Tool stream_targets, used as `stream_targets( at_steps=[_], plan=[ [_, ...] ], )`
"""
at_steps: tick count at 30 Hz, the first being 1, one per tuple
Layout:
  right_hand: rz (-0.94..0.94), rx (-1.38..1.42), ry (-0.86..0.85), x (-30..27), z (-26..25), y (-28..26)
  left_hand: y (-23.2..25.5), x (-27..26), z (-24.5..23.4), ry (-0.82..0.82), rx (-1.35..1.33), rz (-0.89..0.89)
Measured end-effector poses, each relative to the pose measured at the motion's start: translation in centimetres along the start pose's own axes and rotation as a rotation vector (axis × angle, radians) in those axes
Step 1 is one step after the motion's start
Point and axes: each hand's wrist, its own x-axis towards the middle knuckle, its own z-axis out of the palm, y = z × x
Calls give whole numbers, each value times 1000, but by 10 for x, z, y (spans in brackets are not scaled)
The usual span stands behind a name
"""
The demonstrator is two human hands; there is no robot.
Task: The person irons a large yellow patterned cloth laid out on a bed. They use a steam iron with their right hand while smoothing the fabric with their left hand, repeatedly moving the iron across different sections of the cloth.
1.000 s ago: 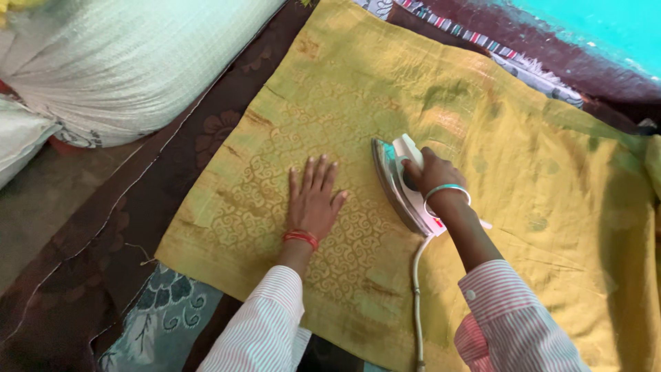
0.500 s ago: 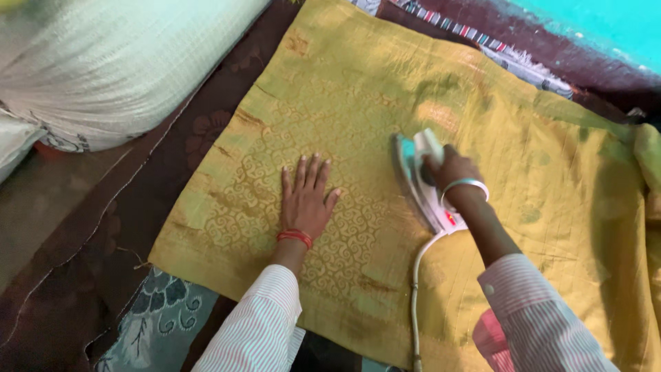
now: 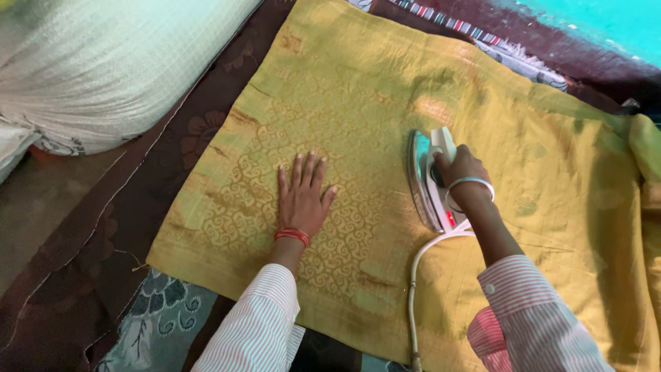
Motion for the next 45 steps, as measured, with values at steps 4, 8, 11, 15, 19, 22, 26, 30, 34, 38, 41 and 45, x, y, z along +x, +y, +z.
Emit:
stream_targets(
  at_steps=[4,8,11,15,19,22,26,30,34,38,41,45],
  plan=[
    [36,-18,-12,-36,5,18,0,3,4,36,-10,5],
    [101,6,-51,-72,3,52,-1,0,5,47,-44,7],
    [80,15,8,-85,-9,84,9,2,0,40,29,-43],
    [348,648,-82,-121,-41,133,58,-8,5,-27,184,134],
    [434,1136,-9,-150,-76,154,142,-21,25,-76,54,411],
    [438,1187,49,-166,-97,159,192,-33,33,-142,-85,538],
    [389,1232,64,-191,-114,173,218,-43,33,-205,-139,549],
    [415,1246,64,-207,-116,187,220,-44,28,-172,-131,554],
    [370,1265,17,-218,-113,197,225,-49,21,-187,-113,530],
    [344,1283,15,-221,-116,202,235,-59,27,-133,-172,541],
    [367,1279,34,-225,-123,198,244,-65,37,-131,-174,509],
    [398,1252,67,-233,-131,196,262,-75,40,-23,-197,523]
  ],
)
